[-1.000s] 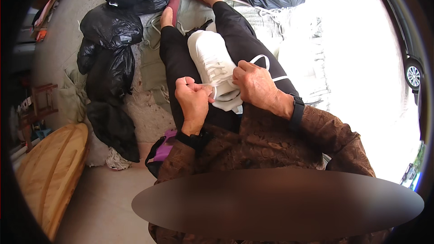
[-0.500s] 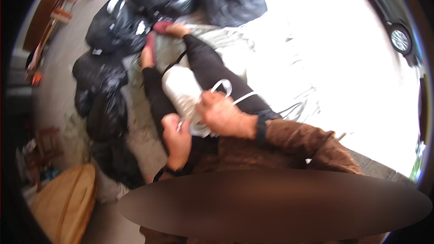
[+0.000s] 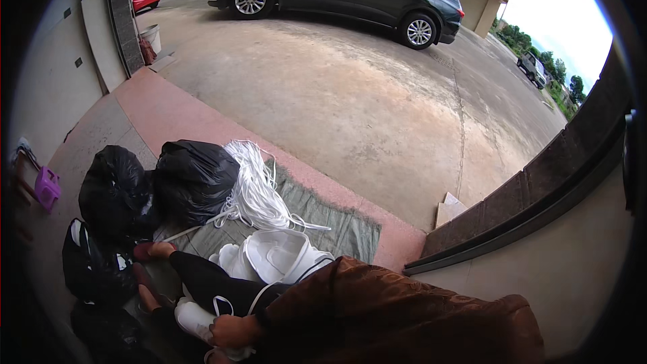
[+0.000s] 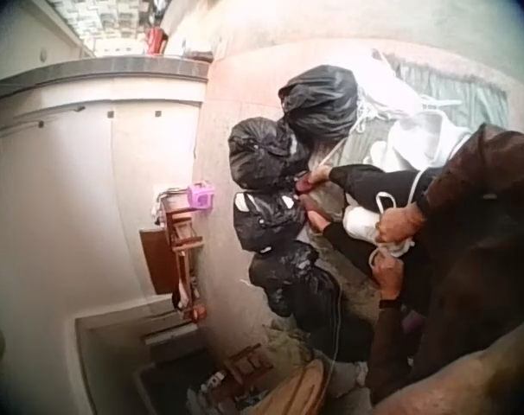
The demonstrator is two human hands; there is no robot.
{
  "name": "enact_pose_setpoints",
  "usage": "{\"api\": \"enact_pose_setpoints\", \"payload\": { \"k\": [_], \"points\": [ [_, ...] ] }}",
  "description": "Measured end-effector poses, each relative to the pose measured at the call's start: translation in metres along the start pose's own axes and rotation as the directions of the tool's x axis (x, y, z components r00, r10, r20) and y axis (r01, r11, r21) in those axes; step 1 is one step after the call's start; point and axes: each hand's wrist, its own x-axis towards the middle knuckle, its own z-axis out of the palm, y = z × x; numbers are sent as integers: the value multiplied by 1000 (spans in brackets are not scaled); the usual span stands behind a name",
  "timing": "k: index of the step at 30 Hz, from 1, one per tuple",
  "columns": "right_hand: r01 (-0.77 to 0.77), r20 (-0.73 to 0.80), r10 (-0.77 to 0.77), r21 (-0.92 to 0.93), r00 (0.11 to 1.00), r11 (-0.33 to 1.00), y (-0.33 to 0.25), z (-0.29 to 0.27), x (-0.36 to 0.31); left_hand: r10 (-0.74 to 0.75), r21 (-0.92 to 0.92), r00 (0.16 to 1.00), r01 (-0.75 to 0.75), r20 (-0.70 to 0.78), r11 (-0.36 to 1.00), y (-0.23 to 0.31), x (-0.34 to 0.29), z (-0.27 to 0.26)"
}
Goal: The person is lacing white shoes while sitting on the floor.
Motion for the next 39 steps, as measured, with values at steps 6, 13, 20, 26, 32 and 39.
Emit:
{"api": "enact_pose_setpoints", "payload": {
  "k": [6,13,20,26,32,39],
  "points": [
    [221,204,-174,-240,964,945,8,15,-7,10,-146,977,-42,-211,988,16,9,-15],
    [116,-140,-24,696,990,709,-68,-46,-31,88,-457,976,-173,-201,873,-4,-13,2],
    [-199,-105,321,596,941,778,-16,-60,-63,285,-78,956,-289,-64,954,12,41,-11],
    [-329,-7,465,697,886,637,-19,-54,-63,178,-134,981,-186,-73,973,10,15,2],
    [-362,46,490,735,870,574,-53,-77,-59,-545,-914,817,350,190,206,80,13,-73],
    [-346,88,459,784,884,515,-49,-72,-52,-698,-935,646,341,310,-100,73,11,-45]
  ]
}}
